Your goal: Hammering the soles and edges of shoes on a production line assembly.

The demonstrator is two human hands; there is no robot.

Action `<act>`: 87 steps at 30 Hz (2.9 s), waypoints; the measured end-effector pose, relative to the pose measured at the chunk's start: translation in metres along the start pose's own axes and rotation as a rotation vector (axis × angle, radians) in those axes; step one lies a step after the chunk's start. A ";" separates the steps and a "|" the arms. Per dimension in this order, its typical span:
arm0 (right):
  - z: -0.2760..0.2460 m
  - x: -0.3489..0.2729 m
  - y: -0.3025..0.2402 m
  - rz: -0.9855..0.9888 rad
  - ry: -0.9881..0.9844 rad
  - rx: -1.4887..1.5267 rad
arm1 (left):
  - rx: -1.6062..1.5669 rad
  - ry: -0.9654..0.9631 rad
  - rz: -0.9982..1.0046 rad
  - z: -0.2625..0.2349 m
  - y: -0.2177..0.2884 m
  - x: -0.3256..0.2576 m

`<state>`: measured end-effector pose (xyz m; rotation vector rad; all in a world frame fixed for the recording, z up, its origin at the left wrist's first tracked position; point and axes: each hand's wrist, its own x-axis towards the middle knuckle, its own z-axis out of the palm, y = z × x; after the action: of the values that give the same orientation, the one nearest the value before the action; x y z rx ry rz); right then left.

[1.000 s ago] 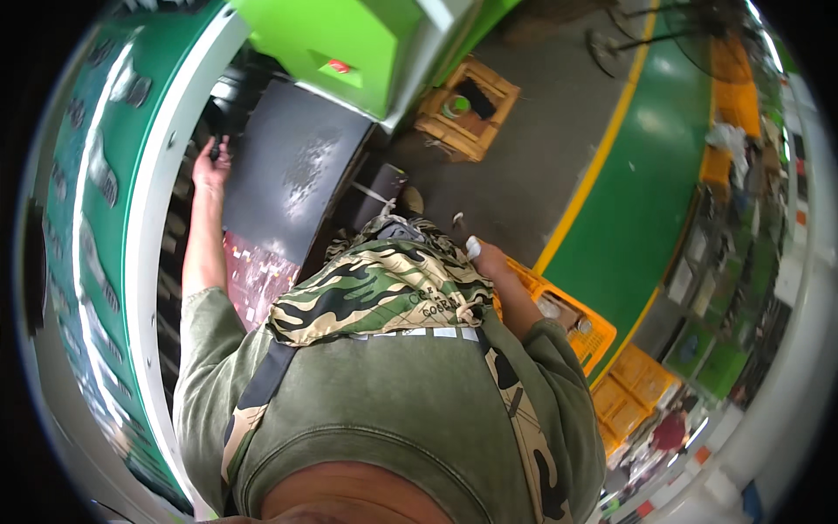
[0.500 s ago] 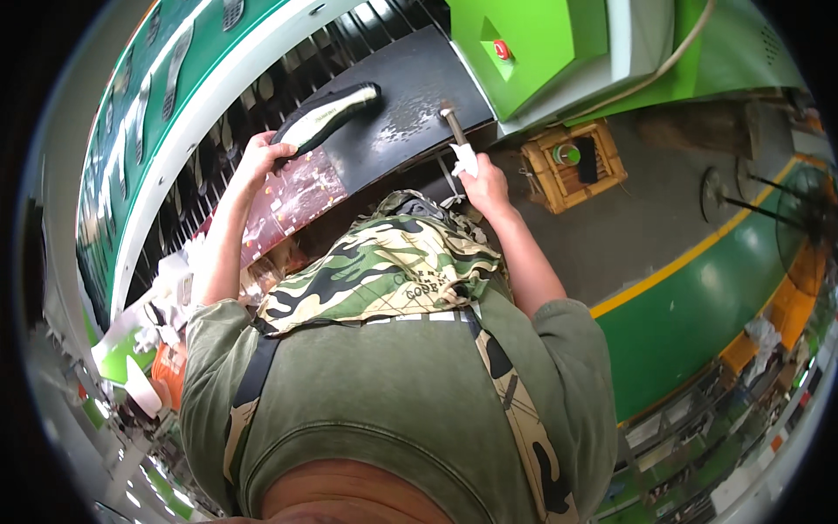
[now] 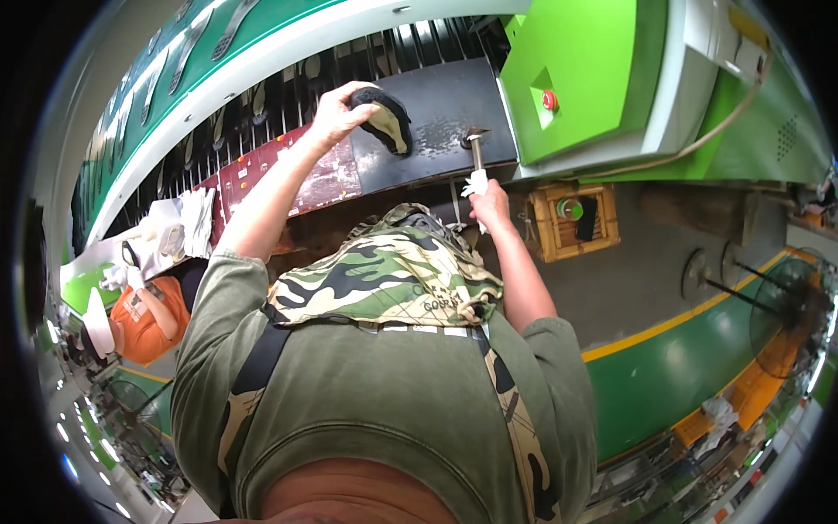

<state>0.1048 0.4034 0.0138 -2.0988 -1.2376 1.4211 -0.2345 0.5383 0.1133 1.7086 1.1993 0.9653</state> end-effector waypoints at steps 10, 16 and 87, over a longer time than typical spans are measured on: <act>-0.066 -0.086 -0.172 -0.548 -0.125 0.271 | -0.252 0.035 0.053 0.024 -0.005 0.015; -0.054 -0.081 -0.198 -1.050 -0.115 -0.371 | -0.288 0.055 0.081 0.030 -0.006 0.019; 0.026 -0.031 -0.093 -0.410 0.010 0.067 | -0.679 -0.081 -0.680 0.034 -0.097 -0.044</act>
<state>0.0333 0.4268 0.0827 -1.6794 -1.4882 1.2439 -0.2472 0.5099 0.0062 0.7201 1.1080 0.7376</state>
